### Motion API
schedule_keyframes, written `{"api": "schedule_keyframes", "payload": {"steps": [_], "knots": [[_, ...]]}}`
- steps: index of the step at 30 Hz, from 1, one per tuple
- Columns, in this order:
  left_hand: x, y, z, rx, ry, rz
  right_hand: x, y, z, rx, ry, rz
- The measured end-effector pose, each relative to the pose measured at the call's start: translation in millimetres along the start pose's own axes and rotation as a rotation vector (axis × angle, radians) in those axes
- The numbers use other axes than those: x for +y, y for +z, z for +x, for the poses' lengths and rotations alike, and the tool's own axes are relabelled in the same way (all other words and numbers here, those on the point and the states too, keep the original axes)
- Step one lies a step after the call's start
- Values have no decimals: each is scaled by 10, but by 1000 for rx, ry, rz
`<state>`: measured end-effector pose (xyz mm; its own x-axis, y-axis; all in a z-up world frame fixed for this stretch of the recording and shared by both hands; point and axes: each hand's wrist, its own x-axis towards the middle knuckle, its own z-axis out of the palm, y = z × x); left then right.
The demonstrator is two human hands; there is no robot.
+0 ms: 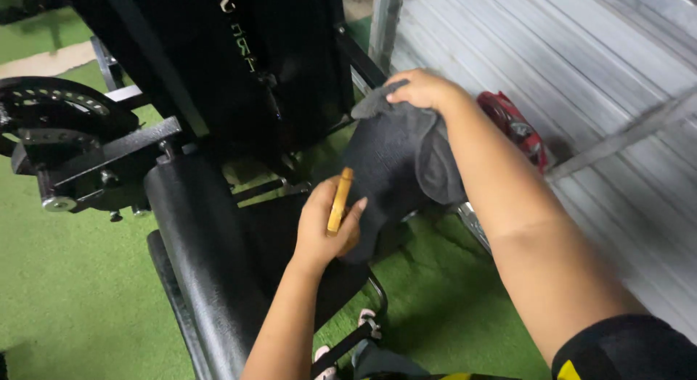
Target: Cleaning gym equipment by spraying it with cleaner and wiping it with a cloth.
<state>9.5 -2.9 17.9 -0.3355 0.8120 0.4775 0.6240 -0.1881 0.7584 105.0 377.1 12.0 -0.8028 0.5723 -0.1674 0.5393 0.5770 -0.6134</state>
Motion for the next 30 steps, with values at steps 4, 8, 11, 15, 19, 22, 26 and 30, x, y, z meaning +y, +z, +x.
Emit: {"api": "schedule_keyframes", "payload": {"steps": [4, 8, 11, 15, 19, 22, 26, 30], "knots": [[-10, 140, 0, 81, 55, -36, -391, 242, -745, 382, -124, 91], [16, 230, -7, 58, 7, -83, -742, 593, -1471, 686, -284, -139], [45, 261, 7, 64, -4, -82, -952, 926, -1785, 929, -243, -411], [40, 154, -45, 33, -9, -51, -658, 1377, -1866, 1187, -189, -217], [14, 49, -91, 12, -45, 11, -124, 1469, -1657, 1405, 10, 496], [37, 50, -100, -13, -82, 16, 448, 1439, -1441, 1448, 180, 892], [-46, 125, -182, -1, -23, -35, 410, 1652, -1468, 1493, 314, 823], [-63, 99, -167, -36, -15, -41, 41, 2433, -1424, 1555, 246, 693]]}}
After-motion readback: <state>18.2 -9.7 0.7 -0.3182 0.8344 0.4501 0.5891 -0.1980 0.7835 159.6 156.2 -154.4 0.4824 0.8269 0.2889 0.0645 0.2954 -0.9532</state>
